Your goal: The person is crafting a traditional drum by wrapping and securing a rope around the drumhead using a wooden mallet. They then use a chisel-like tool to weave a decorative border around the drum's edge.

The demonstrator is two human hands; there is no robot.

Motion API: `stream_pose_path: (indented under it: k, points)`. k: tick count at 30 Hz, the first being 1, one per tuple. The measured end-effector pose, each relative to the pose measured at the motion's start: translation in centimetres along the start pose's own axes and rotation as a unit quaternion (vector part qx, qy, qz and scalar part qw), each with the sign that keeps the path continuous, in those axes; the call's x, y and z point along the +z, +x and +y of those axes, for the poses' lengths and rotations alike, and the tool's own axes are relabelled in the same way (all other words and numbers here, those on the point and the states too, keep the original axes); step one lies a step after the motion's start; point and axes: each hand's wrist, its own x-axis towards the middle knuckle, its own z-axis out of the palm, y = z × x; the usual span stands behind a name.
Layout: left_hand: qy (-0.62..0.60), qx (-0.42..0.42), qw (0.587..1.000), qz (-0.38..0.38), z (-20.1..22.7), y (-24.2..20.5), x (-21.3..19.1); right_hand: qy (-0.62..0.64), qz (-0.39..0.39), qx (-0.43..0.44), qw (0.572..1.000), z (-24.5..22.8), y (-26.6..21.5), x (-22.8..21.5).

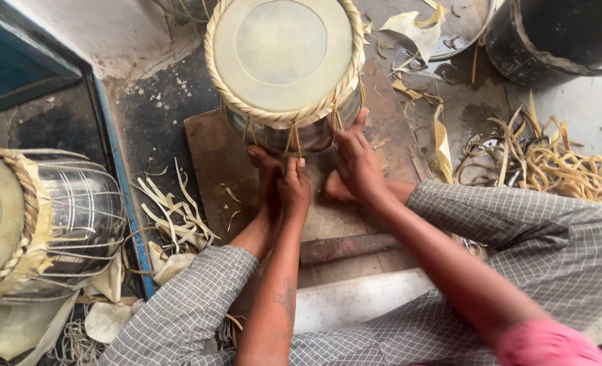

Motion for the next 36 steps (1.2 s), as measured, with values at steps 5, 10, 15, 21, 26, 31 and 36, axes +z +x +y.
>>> stream_pose_path:
  k: [5, 10, 15, 21, 26, 31, 36]
  points:
    - [-0.024, -0.026, 0.999, 0.011, 1.3, -0.6, -0.5, 0.048, 0.101, 0.086, 0.99, -2.9, 3.6, 2.2]
    - [0.097, 0.127, 0.984, 0.082, 3.6, -1.4, -0.9, -0.04, 0.077, 0.064, 0.994, -1.7, 3.5, 1.0]
    - [0.128, 0.134, 0.98, 0.072, 5.2, -0.6, -0.8, -0.048, 0.104, 0.139, 0.984, -1.1, 3.8, 0.8]
    - [0.148, 0.105, 0.981, 0.062, 4.6, -0.1, -0.6, 0.039, 0.096, 0.226, 0.969, -0.5, 4.0, 0.8]
    - [0.158, 0.128, 0.973, 0.106, 4.1, -0.4, -0.8, 0.267, 0.015, 0.178, 0.947, 0.0, 2.6, -0.3]
    - [0.112, 0.106, 0.986, 0.065, 3.6, -0.3, -1.5, 0.455, -0.035, 0.295, 0.84, -0.7, 1.2, 4.0]
    - [0.169, 0.134, 0.974, 0.073, 3.0, 0.3, -1.6, 0.462, -0.052, 0.292, 0.836, 2.8, -1.5, 5.6]
